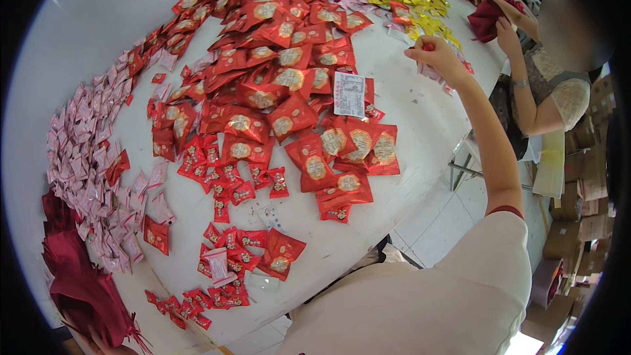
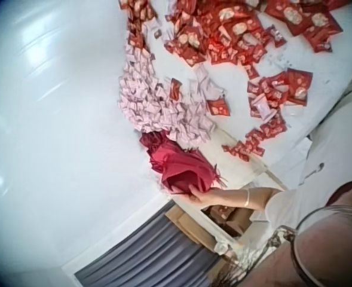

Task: The person repeatedly picks up small red packets from a pile on a table and places them into a larger red fabric pouch held in the other hand. The process is continuous and repetitive, with the person handling the items one by one.

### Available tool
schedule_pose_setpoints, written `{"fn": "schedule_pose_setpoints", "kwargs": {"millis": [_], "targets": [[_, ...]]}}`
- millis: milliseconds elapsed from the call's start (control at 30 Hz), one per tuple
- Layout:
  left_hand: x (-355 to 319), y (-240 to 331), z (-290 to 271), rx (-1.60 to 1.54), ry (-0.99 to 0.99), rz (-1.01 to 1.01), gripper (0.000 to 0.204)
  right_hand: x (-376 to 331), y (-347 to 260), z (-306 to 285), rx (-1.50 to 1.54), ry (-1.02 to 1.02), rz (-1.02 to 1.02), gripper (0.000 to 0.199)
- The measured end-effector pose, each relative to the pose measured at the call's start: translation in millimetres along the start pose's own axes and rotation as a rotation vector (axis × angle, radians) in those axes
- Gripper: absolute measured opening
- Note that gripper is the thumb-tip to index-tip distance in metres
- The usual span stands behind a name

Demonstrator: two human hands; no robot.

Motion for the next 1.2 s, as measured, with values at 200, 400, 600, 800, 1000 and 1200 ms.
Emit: {"fn": "schedule_pose_setpoints", "kwargs": {"millis": [200, 400, 600, 800, 1000, 1200], "targets": [[-9, 108, 42, -0.109, -0.199, 0.108, 0.045, 54, 6, -24, -0.291, -0.02, -0.163, 0.01], [-32, 184, 92, -0.309, -0.466, 0.05, 0.052, 85, 9, 0, -0.818, 0.046, -0.588, 0.018], [-62, 245, 135, -0.622, -0.837, 0.153, 0.067, 55, -25, 14, -0.344, -0.081, -0.153, 0.023], [-97, 333, 187, -0.38, -1.056, 0.637, 0.063, -109, -183, 108, 0.814, -0.556, -0.333, 0.037], [-95, 339, 194, -0.505, -1.058, 0.418, 0.059, -184, -234, 178, 0.493, -0.595, -0.975, 0.037], [-113, 346, 194, -0.591, -0.899, 0.57, 0.066, -169, -186, 236, -0.653, -0.753, -0.93, 0.021]]}}
Point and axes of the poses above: each hand's wrist, its own x-axis towards the middle knuckle, its own z-axis out of the palm, y = z × x, the point moved 9 cm from there along x, towards the middle knuckle, and after that the axes turned 9 degrees about x, right-handed, at the moved point
